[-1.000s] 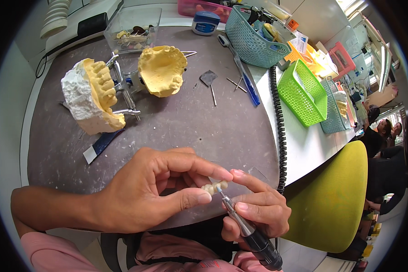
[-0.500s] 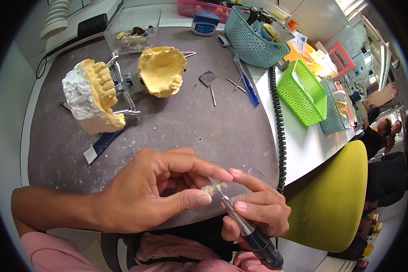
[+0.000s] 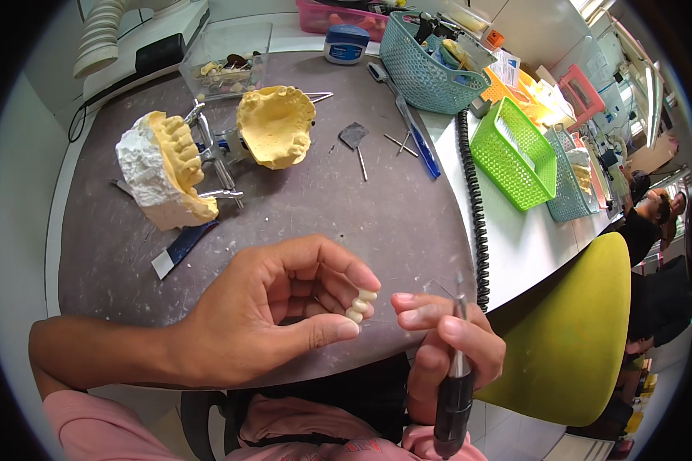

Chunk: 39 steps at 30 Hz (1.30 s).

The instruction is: The person uses a dental handpiece to grind and shape a dental prosthetic bridge held in their hands, changes the drill bit in the handpiece, and grinds the bridge further.

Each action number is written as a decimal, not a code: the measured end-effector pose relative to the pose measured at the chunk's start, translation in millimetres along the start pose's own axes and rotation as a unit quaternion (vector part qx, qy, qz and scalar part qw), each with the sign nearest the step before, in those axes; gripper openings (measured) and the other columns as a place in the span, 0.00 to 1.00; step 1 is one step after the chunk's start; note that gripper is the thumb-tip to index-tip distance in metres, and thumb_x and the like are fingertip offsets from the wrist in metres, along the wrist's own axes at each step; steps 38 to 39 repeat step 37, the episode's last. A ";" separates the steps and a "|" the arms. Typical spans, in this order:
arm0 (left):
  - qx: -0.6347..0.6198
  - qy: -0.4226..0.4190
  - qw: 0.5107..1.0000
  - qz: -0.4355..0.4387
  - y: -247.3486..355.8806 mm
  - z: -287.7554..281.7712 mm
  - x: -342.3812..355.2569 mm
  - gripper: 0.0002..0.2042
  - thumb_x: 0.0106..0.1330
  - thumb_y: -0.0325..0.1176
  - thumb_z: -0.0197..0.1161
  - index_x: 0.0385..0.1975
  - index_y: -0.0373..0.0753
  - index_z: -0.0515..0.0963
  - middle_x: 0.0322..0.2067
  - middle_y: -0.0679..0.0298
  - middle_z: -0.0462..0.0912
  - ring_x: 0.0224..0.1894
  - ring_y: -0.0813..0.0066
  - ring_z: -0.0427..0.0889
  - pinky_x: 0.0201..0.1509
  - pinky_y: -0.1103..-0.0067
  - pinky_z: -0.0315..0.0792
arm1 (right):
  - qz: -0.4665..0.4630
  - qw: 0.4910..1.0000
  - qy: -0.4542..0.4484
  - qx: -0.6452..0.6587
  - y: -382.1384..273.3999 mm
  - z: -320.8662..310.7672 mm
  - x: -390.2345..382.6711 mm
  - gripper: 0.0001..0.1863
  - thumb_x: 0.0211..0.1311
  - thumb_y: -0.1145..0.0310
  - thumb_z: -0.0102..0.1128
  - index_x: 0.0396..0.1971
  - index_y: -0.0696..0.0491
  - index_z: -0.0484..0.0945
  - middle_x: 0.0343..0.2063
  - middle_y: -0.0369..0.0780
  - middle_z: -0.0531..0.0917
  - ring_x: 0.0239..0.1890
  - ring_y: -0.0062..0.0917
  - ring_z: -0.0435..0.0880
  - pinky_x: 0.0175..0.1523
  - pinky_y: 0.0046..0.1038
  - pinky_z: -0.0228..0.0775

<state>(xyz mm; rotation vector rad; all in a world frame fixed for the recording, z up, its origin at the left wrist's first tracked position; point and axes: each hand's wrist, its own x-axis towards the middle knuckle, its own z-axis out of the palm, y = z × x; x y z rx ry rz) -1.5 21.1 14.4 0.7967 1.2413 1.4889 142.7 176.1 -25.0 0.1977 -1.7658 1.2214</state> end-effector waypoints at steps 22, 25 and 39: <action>-0.084 0.067 0.994 -0.019 0.4 3.3 0.9 0.06 0.65 0.21 0.61 0.39 0.30 0.72 0.41 0.51 0.81 0.45 0.68 0.83 0.49 0.76 0.82 | 0.013 0.989 -0.062 -0.136 -2.3 8.9 13.4 0.16 0.52 0.76 0.73 0.34 0.54 0.72 0.26 0.47 0.85 0.28 0.28 0.86 0.31 0.23 0.78; -0.082 0.067 0.994 -0.013 -0.4 3.7 0.6 0.07 0.65 0.21 0.61 0.39 0.29 0.72 0.42 0.50 0.81 0.45 0.67 0.84 0.49 0.76 0.82 | 0.025 0.993 -0.044 -0.107 -3.3 9.5 12.9 0.15 0.51 0.79 0.72 0.35 0.55 0.75 0.28 0.48 0.86 0.30 0.29 0.87 0.33 0.23 0.79; -0.080 0.040 0.995 -0.045 2.5 5.0 -1.2 0.14 0.63 0.23 0.66 0.46 0.31 0.72 0.37 0.59 0.83 0.41 0.78 0.83 0.46 0.84 0.79 | 0.035 0.992 -0.039 -0.115 1.4 5.1 11.0 0.18 0.48 0.80 0.74 0.39 0.55 0.77 0.35 0.49 0.86 0.34 0.32 0.88 0.33 0.21 0.78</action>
